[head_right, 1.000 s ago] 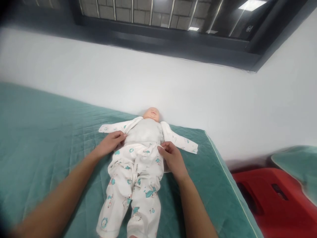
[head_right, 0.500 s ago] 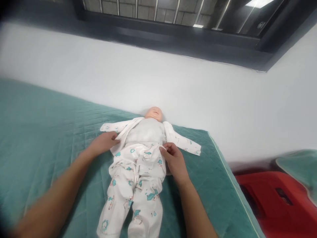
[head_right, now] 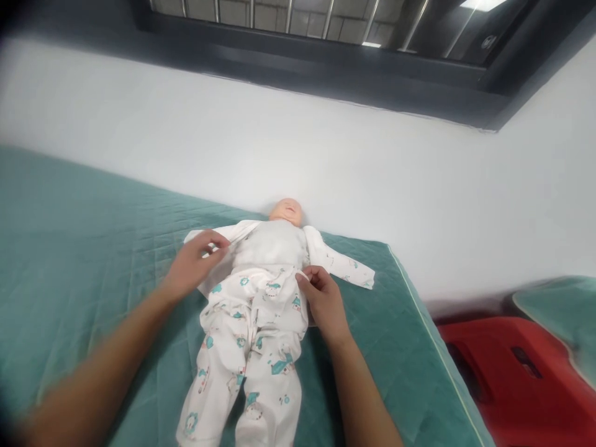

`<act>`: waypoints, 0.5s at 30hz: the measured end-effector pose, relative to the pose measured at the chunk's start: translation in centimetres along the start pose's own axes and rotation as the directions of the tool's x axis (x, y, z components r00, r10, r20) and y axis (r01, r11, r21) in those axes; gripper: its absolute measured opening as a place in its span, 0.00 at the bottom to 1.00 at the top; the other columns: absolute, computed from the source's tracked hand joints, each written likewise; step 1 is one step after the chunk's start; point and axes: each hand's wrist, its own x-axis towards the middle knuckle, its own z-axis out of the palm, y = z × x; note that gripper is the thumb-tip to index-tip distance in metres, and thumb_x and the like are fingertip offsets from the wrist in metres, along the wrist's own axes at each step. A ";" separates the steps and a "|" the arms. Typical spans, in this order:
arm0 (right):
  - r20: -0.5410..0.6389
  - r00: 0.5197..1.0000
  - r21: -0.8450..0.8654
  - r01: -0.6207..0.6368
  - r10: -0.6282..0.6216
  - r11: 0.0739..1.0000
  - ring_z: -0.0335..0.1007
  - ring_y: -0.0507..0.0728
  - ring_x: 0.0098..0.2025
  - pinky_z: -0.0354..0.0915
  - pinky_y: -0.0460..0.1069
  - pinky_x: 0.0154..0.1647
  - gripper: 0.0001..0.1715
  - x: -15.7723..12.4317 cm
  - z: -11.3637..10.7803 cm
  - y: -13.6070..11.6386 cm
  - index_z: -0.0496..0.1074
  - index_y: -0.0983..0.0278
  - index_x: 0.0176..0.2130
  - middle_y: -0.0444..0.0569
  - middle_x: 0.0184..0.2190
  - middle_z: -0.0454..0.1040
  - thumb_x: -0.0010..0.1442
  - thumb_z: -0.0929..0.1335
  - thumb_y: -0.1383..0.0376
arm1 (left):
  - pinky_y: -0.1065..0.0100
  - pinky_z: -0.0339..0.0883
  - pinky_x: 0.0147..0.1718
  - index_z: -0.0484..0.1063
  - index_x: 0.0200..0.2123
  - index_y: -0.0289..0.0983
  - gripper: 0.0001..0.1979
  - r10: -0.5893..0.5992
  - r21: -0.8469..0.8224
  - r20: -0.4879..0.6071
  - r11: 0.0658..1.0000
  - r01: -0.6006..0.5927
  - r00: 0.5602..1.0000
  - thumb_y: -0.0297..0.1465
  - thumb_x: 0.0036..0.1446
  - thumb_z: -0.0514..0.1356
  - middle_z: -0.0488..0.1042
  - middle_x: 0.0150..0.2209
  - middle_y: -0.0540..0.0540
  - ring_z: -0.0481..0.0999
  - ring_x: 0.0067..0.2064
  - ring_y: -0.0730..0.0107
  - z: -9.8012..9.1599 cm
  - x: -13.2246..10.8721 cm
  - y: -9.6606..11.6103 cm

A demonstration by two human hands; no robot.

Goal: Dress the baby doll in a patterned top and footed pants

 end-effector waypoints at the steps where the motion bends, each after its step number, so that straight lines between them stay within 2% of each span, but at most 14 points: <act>1: -0.009 1.000 -0.030 0.013 -0.013 0.999 0.54 0.50 0.26 0.52 0.46 0.25 0.18 -0.1 0.1 0.0 0.68 0.61 0.35 0.39 0.25 0.62 0.56 0.72 0.51 | 0.65 0.65 0.44 0.73 0.38 0.40 0.07 0.047 -0.063 0.041 0.997 -0.045 0.998 0.34 0.60 0.57 0.73 0.43 0.46 0.71 0.45 0.64 0.5 -0.3 1.0; 3: -0.039 0.998 -0.095 0.047 -0.051 0.994 0.53 0.50 0.26 0.52 0.46 0.25 0.17 -0.2 0.2 0.1 0.67 0.60 0.35 0.40 0.25 0.61 0.57 0.71 0.50 | 0.63 0.64 0.48 0.75 0.39 0.41 0.09 0.150 -0.122 0.144 0.984 -0.133 0.978 0.38 0.60 0.59 0.72 0.44 0.46 0.69 0.48 0.62 1.3 -0.9 2.3; 6: -0.068 0.992 -0.165 0.094 -0.106 0.982 0.52 0.51 0.26 0.51 0.47 0.25 0.17 -0.3 0.5 0.2 0.66 0.59 0.36 0.39 0.25 0.60 0.58 0.70 0.50 | 0.58 0.60 0.54 0.76 0.42 0.43 0.12 0.241 -0.093 0.278 0.970 -0.224 0.930 0.41 0.59 0.62 0.70 0.46 0.45 0.66 0.52 0.59 2.4 -1.4 2.9; 7: -0.067 0.991 -0.179 0.104 -0.118 0.978 0.52 0.51 0.26 0.51 0.47 0.25 0.17 -0.3 0.6 0.2 0.66 0.59 0.36 0.39 0.24 0.60 0.58 0.70 0.50 | 0.57 0.60 0.54 0.75 0.43 0.43 0.13 0.242 -0.074 0.291 0.970 -0.230 0.926 0.41 0.58 0.63 0.69 0.47 0.44 0.65 0.53 0.58 2.7 -1.5 2.9; 11: -0.071 0.983 -0.229 0.151 -0.172 0.962 0.51 0.51 0.26 0.51 0.47 0.26 0.15 -0.5 0.9 0.1 0.65 0.59 0.36 0.39 0.24 0.60 0.59 0.69 0.51 | 0.56 0.59 0.56 0.72 0.46 0.42 0.16 0.167 -0.066 0.235 0.986 -0.156 0.958 0.40 0.55 0.65 0.65 0.50 0.43 0.63 0.55 0.57 3.1 -1.6 2.8; 15: -0.087 0.964 -0.294 0.214 -0.249 0.932 0.49 0.51 0.25 0.49 0.47 0.26 0.13 -0.9 1.4 -0.3 0.66 0.59 0.36 0.39 0.23 0.57 0.60 0.68 0.53 | 0.60 0.59 0.54 0.72 0.35 0.40 0.09 0.120 -0.165 0.239 0.983 -0.082 0.964 0.39 0.57 0.63 0.68 0.46 0.45 0.66 0.52 0.60 3.1 -1.2 2.6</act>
